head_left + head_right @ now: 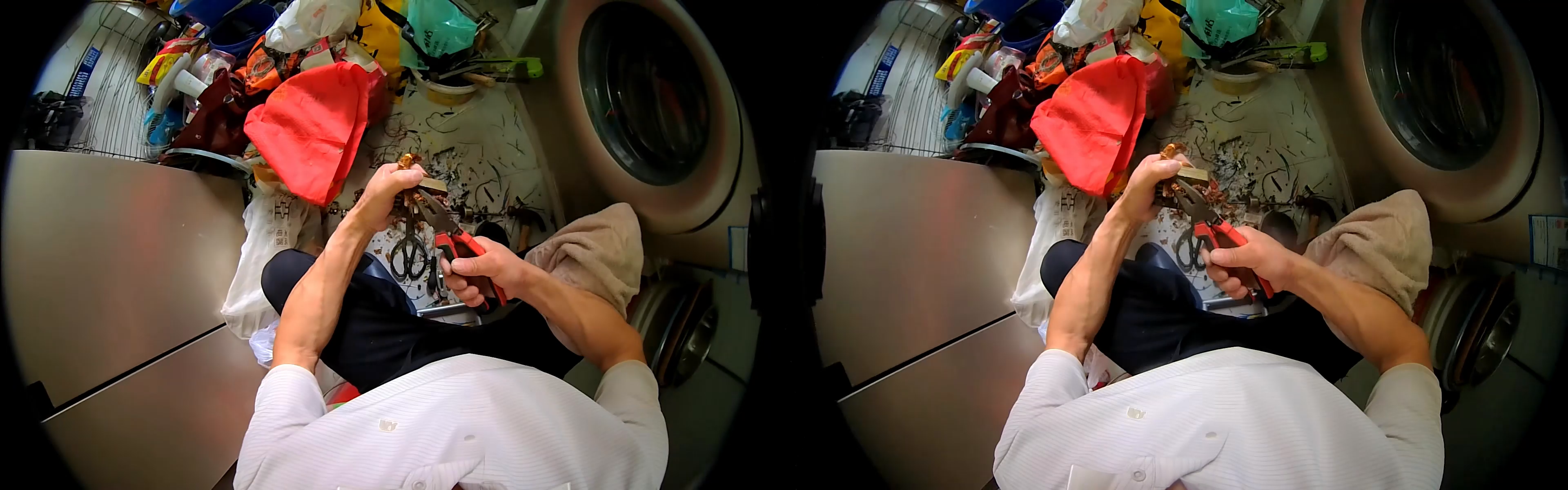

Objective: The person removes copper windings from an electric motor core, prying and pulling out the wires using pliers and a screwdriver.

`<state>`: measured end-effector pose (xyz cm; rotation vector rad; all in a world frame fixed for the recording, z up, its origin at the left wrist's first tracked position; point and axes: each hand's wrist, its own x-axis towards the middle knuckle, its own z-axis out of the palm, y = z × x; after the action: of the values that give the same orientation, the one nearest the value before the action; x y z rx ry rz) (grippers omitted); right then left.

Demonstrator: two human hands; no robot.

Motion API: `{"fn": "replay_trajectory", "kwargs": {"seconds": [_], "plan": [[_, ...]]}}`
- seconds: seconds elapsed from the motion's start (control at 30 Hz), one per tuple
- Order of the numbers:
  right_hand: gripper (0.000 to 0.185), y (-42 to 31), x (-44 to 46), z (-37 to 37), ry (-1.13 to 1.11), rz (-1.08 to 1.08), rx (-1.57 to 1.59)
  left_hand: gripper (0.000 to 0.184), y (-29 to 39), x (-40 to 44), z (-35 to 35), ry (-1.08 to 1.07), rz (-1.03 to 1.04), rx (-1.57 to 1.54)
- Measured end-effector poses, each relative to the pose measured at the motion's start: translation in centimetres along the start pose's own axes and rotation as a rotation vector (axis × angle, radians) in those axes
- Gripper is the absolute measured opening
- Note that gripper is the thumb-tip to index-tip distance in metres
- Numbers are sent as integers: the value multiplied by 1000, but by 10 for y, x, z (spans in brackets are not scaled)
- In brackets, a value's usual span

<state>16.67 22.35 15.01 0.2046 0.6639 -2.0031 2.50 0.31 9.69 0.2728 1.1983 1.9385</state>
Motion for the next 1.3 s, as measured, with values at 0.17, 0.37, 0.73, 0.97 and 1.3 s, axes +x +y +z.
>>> {"fn": "replay_trajectory", "kwargs": {"seconds": [0.17, 0.37, 0.73, 0.97, 1.3], "plan": [[31, -5, 3, -1, -41, -94, -39, 45, -6, 0, 15, 29, -128, -312], [39, -27, 5, 3, 182, -81, -288, 43, -10, -2, 14, 94, -53, -461], [29, -35, 4, 19, 155, 12, -358, 47, 4, 8, 4, 393, 225, -744], [36, -27, 27, 24, 71, -39, -205, 50, 10, 15, 27, 283, 242, -809], [40, -29, 41, 29, 45, -85, -129, 60, 18, 9, 46, 213, 231, -810]]}}
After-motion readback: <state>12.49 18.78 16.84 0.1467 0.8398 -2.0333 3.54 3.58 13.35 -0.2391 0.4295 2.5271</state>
